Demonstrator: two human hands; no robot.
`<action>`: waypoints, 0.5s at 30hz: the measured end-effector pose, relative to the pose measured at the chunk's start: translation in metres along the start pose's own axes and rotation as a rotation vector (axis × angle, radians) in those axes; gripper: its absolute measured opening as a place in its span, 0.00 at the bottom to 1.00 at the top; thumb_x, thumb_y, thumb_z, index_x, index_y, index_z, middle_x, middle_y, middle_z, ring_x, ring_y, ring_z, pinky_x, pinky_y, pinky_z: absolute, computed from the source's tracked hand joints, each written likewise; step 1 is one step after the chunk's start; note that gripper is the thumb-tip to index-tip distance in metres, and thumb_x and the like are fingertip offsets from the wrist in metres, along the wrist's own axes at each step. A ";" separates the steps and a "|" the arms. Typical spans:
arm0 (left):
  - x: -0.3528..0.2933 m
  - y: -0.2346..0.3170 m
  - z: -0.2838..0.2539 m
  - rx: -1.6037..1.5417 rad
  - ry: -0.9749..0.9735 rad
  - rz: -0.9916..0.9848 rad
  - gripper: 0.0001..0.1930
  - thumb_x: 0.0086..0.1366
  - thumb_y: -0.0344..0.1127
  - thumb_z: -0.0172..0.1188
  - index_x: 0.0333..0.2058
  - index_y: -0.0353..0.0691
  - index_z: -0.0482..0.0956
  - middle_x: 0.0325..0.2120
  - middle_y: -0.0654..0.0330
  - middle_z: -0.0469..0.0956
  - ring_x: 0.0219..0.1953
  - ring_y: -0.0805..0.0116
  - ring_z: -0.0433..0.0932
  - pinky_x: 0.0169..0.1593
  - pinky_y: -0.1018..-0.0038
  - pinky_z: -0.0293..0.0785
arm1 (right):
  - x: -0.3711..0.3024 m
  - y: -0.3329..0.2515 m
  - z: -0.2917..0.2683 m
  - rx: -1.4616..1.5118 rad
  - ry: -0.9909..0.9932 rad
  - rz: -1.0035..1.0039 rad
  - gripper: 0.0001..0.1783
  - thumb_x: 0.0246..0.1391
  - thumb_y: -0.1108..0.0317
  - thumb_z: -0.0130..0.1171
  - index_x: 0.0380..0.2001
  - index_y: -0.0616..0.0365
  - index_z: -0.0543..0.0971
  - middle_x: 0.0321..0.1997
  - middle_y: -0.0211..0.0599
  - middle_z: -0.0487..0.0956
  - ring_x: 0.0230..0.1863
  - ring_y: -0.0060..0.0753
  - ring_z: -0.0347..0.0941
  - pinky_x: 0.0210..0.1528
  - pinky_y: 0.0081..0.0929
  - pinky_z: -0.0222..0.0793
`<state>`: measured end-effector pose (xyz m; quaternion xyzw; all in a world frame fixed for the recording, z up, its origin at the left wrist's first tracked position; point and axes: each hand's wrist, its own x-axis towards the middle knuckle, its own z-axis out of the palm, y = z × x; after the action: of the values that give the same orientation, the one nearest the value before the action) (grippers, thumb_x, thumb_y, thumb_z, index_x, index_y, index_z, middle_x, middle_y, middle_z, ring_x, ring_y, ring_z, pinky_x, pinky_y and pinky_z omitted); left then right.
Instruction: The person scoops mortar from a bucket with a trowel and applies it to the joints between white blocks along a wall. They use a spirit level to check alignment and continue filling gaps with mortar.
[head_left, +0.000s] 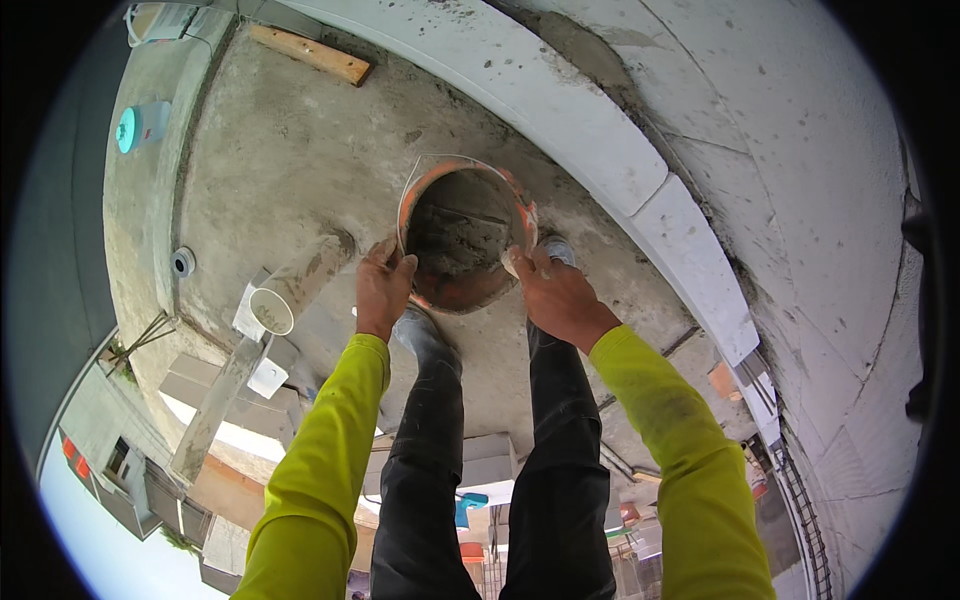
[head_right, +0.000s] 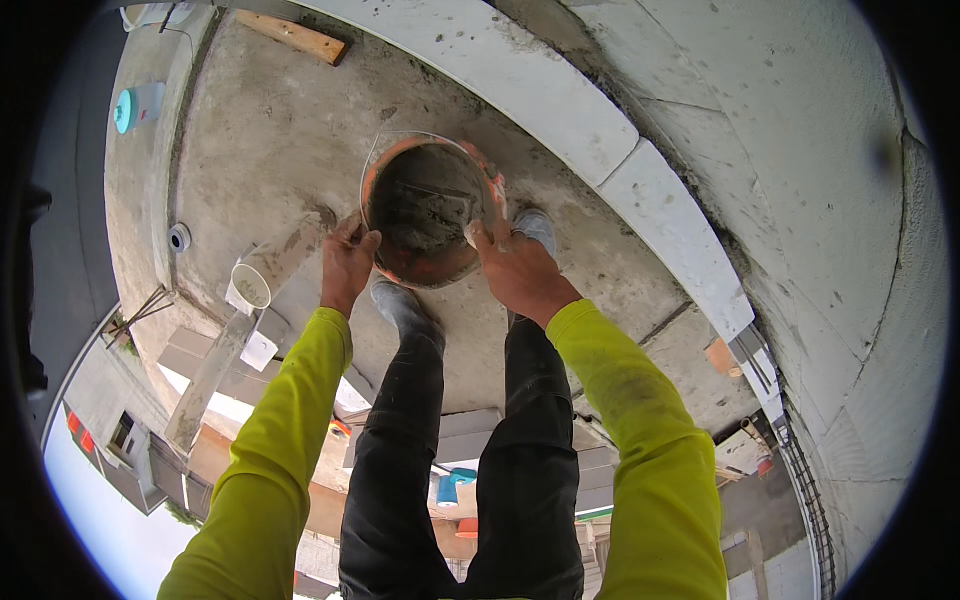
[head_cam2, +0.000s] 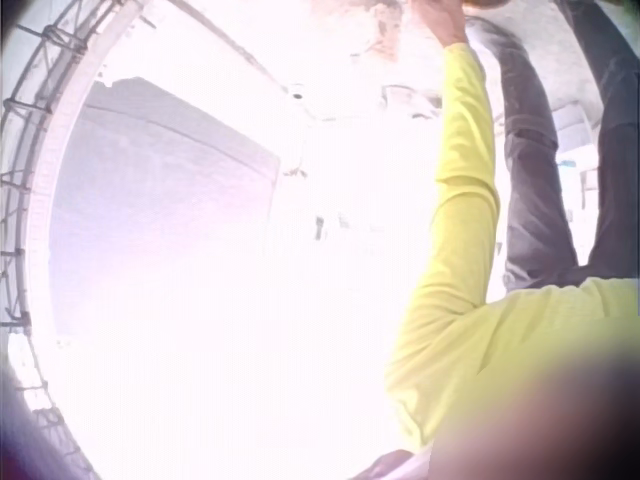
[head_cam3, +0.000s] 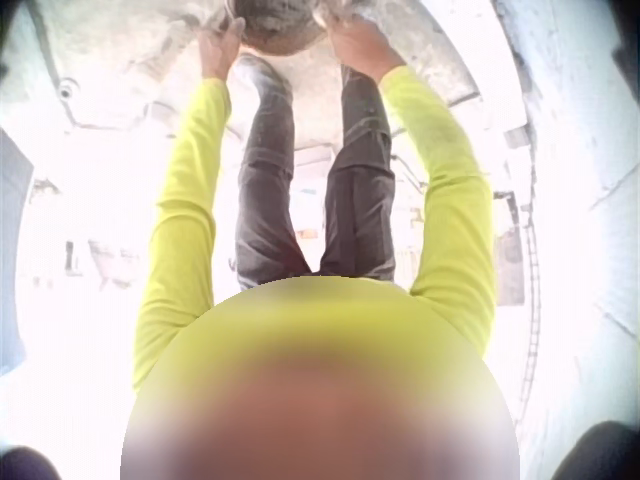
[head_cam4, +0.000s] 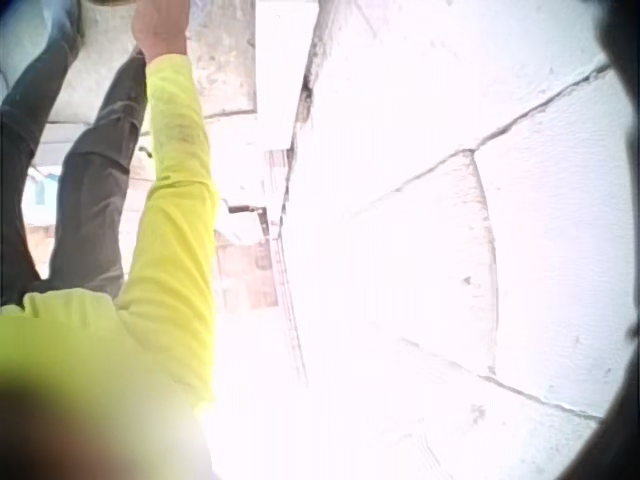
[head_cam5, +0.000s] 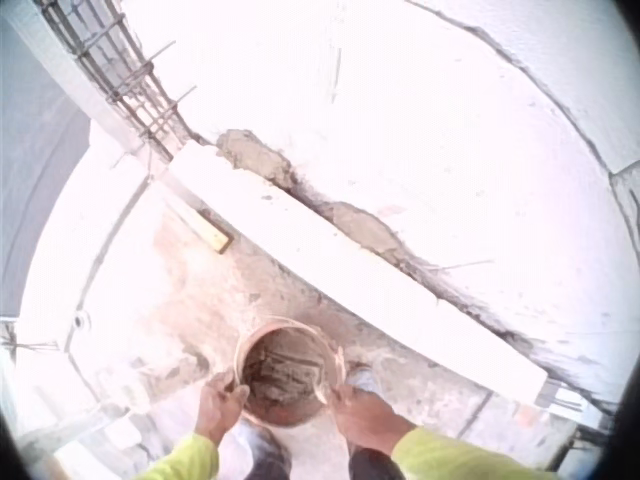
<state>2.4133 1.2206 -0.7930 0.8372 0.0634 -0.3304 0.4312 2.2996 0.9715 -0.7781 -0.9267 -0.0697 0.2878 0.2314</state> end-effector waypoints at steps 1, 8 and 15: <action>-0.001 -0.005 0.002 0.015 0.004 -0.024 0.14 0.58 0.25 0.60 0.44 0.31 0.78 0.25 0.61 0.67 0.29 0.71 0.66 0.38 0.73 0.68 | 0.000 0.007 0.006 0.012 0.012 0.060 0.25 0.55 0.72 0.54 0.57 0.68 0.70 0.46 0.58 0.75 0.34 0.51 0.81 0.36 0.39 0.79; 0.002 -0.033 0.000 -0.084 -0.039 0.038 0.10 0.61 0.25 0.58 0.42 0.34 0.79 0.26 0.67 0.67 0.30 0.76 0.64 0.37 0.77 0.66 | 0.040 -0.020 0.101 0.593 -0.003 0.107 0.27 0.57 0.65 0.58 0.54 0.74 0.69 0.37 0.67 0.79 0.42 0.63 0.79 0.48 0.48 0.74; -0.017 -0.031 0.005 -0.260 -0.083 -0.054 0.12 0.66 0.26 0.54 0.47 0.36 0.81 0.28 0.72 0.72 0.29 0.81 0.67 0.34 0.81 0.67 | 0.013 -0.041 0.108 1.369 -0.309 0.352 0.33 0.59 0.66 0.64 0.62 0.69 0.66 0.33 0.38 0.77 0.25 0.26 0.73 0.28 0.29 0.72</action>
<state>2.3855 1.2388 -0.8064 0.7580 0.1102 -0.3651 0.5292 2.2499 1.0533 -0.8438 -0.5203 0.2445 0.4275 0.6977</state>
